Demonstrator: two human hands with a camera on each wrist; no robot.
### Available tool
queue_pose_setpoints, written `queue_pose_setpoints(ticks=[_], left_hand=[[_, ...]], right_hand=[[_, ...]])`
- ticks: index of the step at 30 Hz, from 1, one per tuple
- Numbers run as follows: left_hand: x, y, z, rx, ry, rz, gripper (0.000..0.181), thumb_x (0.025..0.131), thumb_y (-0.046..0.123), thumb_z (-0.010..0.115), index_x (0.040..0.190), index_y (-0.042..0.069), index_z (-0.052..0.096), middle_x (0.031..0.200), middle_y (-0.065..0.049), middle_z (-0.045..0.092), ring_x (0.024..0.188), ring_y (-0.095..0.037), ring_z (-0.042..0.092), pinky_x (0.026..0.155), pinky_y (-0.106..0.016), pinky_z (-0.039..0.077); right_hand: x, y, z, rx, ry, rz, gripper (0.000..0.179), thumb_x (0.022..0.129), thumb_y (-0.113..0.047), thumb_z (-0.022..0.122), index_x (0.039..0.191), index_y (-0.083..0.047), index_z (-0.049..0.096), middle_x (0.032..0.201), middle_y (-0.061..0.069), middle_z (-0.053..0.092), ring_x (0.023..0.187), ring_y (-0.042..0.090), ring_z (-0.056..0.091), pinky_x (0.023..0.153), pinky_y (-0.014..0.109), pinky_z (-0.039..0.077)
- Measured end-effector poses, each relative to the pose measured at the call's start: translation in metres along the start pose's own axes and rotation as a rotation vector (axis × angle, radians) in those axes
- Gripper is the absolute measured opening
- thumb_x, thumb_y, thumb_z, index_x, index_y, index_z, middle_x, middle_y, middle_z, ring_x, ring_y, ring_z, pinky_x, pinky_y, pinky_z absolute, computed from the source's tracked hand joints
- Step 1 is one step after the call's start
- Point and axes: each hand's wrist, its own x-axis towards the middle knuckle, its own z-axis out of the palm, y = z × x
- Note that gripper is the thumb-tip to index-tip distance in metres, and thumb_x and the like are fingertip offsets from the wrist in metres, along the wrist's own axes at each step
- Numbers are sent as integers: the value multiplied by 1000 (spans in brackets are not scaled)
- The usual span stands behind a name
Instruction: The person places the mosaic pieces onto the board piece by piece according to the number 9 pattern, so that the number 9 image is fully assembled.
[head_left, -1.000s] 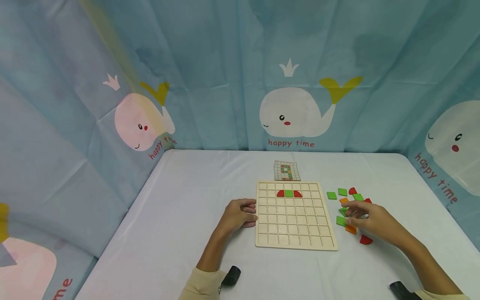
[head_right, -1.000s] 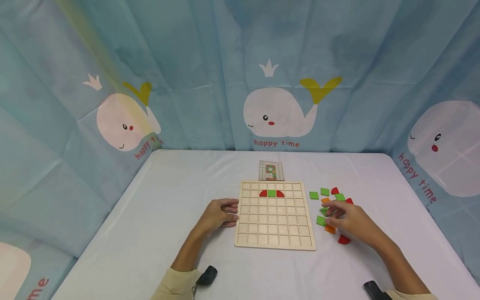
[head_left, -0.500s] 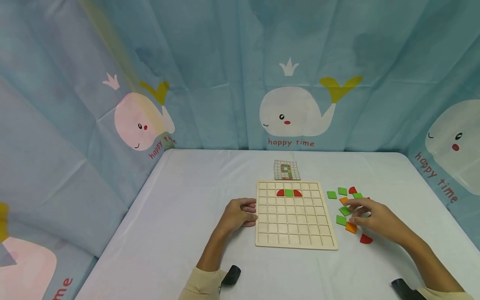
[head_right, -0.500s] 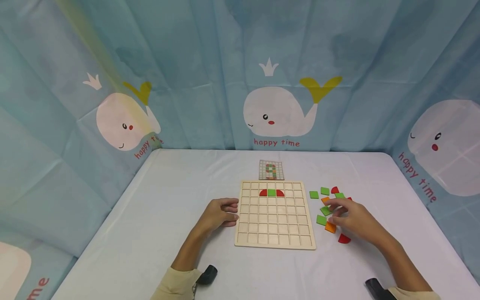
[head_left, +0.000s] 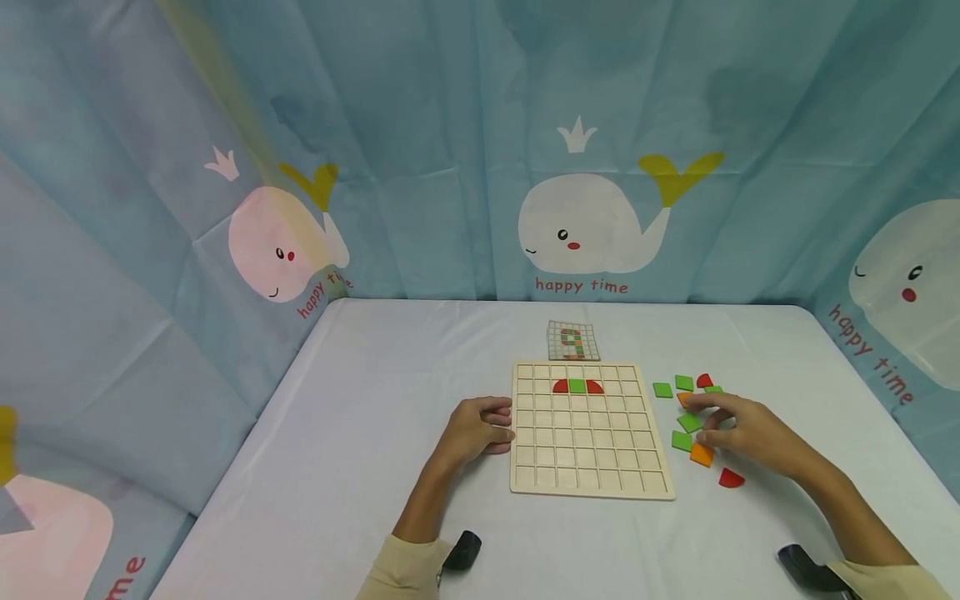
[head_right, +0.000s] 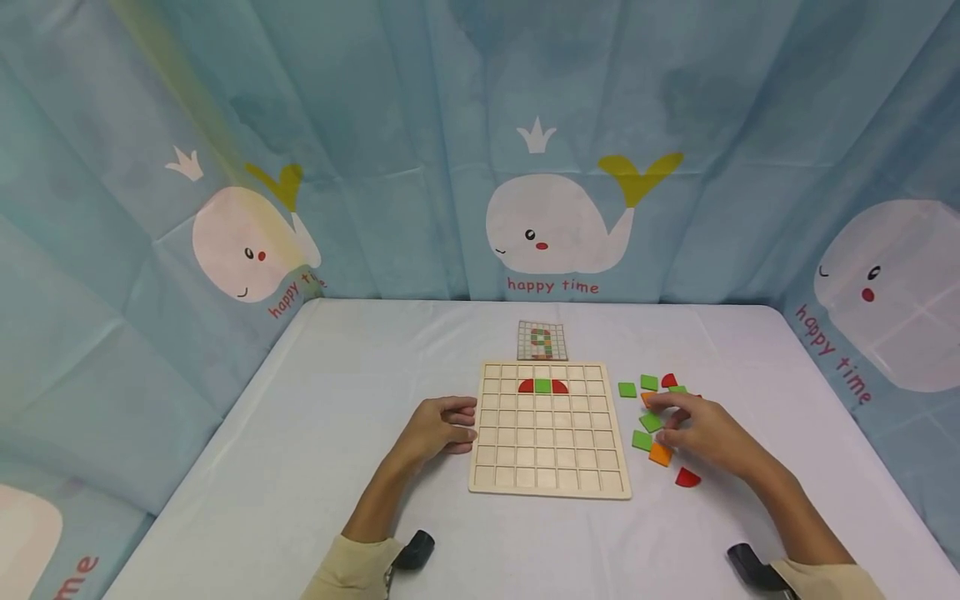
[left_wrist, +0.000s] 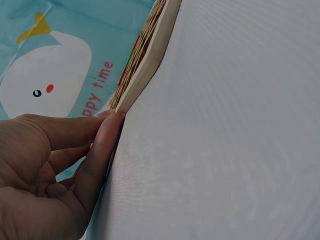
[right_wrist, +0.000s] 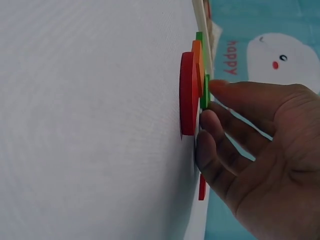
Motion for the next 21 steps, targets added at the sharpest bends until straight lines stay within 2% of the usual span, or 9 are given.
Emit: queue_pose_setpoints(ticks=[4,13,21], left_hand=[[0,1,0,-4,0,-3,58,85,-11,79,141,-1,65,121,-17,68,95,-18,73,75,-33,69],[0,0,0,-4,1,-7,58,86,-11,79,141,-1,65,121,-17,68,95,-19,74,76,-33,69],[-2,1,0,-3,4,-9,58,86,-11,80,141,-1,65,122,-17,68,95,-18,74,75,-32,69]], right_hand=[[2,1,1,-33,0,-4,50,89,-8,82,137,-6,68,126,14,71,97,21,61,67,20,58],[8,2,3,-106,16,-25,56,85,-5,85,139,-8,67,118,8,72,92,19,59,64,20,53],[9,1,4,-111,16,-40,57,86,-4,85,139,-6,66,117,8,73,93,20,60,65,20,55]])
